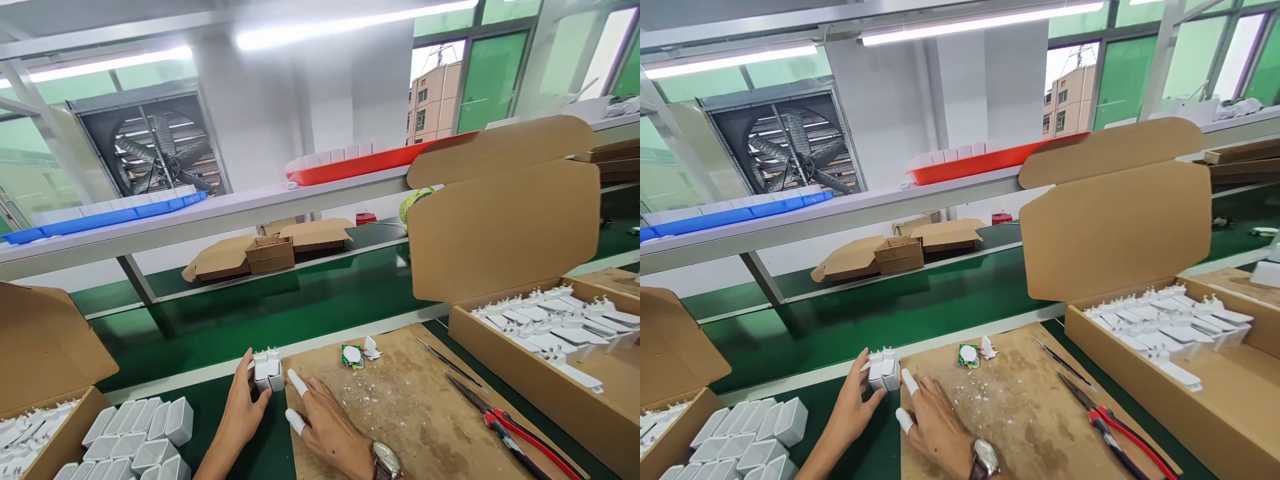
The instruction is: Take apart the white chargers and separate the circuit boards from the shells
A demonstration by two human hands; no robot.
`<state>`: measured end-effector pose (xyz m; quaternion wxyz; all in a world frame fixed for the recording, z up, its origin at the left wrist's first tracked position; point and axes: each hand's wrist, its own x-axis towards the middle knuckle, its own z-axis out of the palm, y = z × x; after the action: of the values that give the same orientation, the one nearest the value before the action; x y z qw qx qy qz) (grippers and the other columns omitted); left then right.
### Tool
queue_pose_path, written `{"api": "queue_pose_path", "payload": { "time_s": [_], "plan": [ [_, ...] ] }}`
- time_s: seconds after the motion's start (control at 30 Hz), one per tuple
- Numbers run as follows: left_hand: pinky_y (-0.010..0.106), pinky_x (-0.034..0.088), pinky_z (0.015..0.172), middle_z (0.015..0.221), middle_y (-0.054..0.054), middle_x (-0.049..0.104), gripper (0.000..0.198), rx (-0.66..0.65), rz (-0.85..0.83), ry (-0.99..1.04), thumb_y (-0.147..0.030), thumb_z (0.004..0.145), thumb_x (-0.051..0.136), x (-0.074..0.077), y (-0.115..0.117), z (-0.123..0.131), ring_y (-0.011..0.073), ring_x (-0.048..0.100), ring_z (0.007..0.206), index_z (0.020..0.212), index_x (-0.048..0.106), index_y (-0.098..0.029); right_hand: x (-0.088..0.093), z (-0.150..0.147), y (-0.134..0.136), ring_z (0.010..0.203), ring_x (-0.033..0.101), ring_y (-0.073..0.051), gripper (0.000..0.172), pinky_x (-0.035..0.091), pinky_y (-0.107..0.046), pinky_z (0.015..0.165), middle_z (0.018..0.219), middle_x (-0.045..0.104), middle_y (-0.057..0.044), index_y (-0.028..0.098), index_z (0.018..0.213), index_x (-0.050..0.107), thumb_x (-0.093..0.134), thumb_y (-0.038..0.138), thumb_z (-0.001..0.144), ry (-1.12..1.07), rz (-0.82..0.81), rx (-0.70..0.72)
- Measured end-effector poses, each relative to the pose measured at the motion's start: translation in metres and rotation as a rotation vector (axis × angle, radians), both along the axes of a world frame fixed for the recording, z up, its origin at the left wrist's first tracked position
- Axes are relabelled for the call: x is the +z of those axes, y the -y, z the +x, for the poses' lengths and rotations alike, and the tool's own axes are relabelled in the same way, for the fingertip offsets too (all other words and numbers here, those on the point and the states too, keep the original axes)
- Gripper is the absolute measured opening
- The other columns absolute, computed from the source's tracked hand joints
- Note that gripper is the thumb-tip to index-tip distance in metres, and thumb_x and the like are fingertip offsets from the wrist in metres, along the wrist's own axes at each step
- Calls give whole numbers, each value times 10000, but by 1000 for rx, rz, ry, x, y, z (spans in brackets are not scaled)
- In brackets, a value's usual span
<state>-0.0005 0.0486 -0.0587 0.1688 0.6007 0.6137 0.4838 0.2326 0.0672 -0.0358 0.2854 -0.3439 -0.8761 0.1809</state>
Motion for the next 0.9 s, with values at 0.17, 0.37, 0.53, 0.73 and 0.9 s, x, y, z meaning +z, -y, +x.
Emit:
{"api": "queue_pose_path", "payload": {
  "time_s": [0.17, 0.37, 0.53, 0.73, 0.9],
  "plan": [
    [511, 634, 1022, 1601, 161, 513, 662, 31, 62, -113, -319, 981, 610, 31, 21, -2, 331, 616, 1392, 1606, 400, -261, -2, 1, -2, 1249, 626, -373, 606, 538, -540, 1107, 1347, 676, -223, 89, 1589, 470, 557, 210, 1002, 33, 29, 5],
    [594, 597, 1050, 1430, 135, 663, 372, 275, 195, -449, -512, 1030, 614, 101, 79, -60, 358, 662, 1306, 1320, 638, -280, 0, 2, -6, 1226, 607, -365, 490, 537, -560, 1091, 1377, 662, -195, 132, 1493, 557, 513, 147, 1005, 3, 62, 87],
    [663, 630, 940, 1451, 129, 673, 298, 244, -29, -852, -572, 886, 781, 90, 153, -127, 473, 618, 1352, 1047, 763, -321, 0, 0, -8, 1230, 583, -362, 506, 527, -579, 1077, 1393, 648, -182, 167, 1513, 529, 507, 128, 1009, -20, 56, 124],
    [589, 631, 1008, 1503, 84, 680, 147, 96, -115, -927, -303, 966, 662, 42, 173, -99, 433, 582, 1441, 857, 758, -281, 8, -2, 1, 1216, 578, -364, 440, 523, -555, 1071, 1368, 654, -192, 112, 1427, 579, 551, 128, 988, 65, 47, 112],
    [340, 654, 981, 1438, 90, 726, 152, -179, 46, -686, -314, 1002, 639, 44, 122, -44, 292, 746, 1250, 887, 725, -265, 14, 2, 3, 1186, 623, -317, 428, 538, -436, 1069, 1307, 698, -145, 128, 1353, 620, 700, 209, 940, 167, 84, 78]
  ]
}}
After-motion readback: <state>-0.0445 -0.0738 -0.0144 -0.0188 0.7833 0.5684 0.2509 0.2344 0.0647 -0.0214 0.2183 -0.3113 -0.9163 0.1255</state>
